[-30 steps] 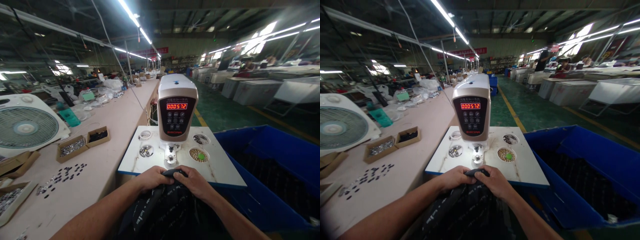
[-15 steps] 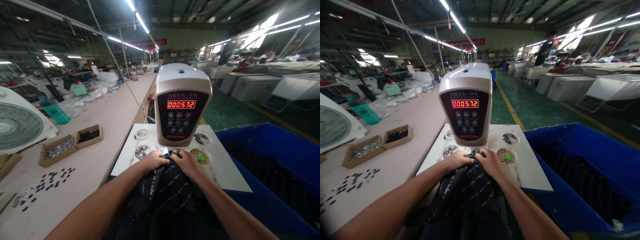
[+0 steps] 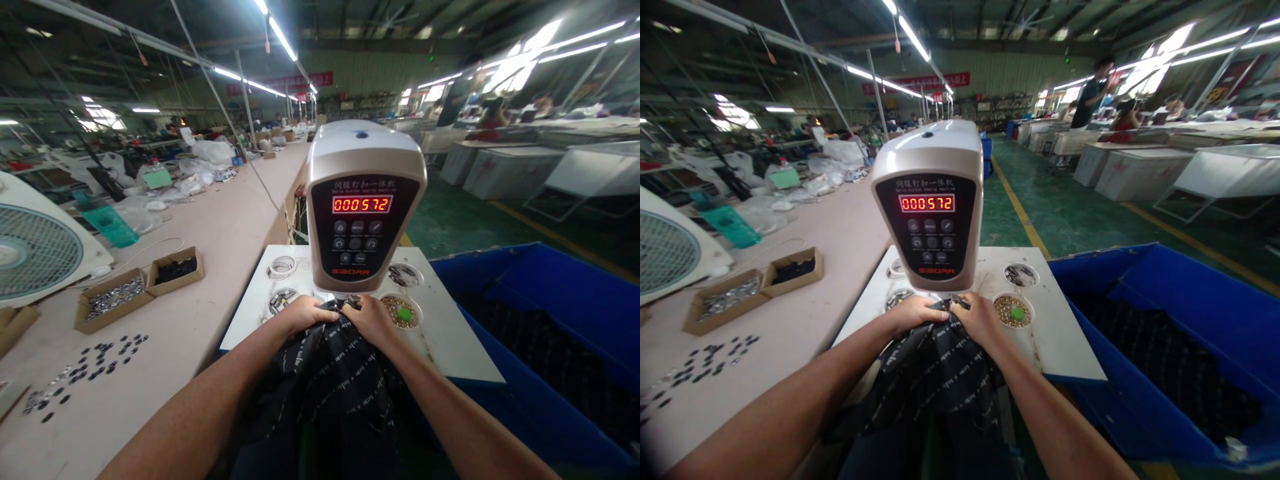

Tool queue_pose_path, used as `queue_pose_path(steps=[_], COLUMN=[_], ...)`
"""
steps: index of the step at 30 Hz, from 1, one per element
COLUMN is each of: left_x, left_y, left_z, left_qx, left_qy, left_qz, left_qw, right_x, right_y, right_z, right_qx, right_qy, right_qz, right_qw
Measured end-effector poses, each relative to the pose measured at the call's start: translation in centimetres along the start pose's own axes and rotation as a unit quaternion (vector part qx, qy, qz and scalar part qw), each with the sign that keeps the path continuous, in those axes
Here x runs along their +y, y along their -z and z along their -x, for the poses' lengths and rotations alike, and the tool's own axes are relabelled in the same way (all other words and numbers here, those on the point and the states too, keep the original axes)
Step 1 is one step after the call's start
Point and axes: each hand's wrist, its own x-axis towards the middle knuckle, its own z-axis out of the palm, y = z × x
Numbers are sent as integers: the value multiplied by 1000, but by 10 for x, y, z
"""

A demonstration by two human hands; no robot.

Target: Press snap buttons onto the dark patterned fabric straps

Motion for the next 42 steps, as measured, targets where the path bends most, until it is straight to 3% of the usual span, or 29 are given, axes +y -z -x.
queue_pose_path(steps=[8,17,29,34,38,42], left_x=[-16,-22,-19,-20,-15,-12], left_y=[14,16,12,0,-14,-25], left_z=[-5,-15,-9,6,30,65], left_qx=[-26,-33,-9,31,105,153], left_qy=[-19,7,1,-42,-96,-137], left_qz=[15,35,32,25,-21,-70], left_qw=[999,999,999,998,990,976], right_x=[7,11,9,1,-7,-19], right_y=[-6,-8,-6,0,12,28], right_z=[3,0,0,10,29,56], right_qx=[19,22,24,49,52,-45], right_qy=[3,-13,-7,5,48,47], right_qz=[33,37,10,-20,-69,-105], right_qw=[999,999,1000,999,995,992])
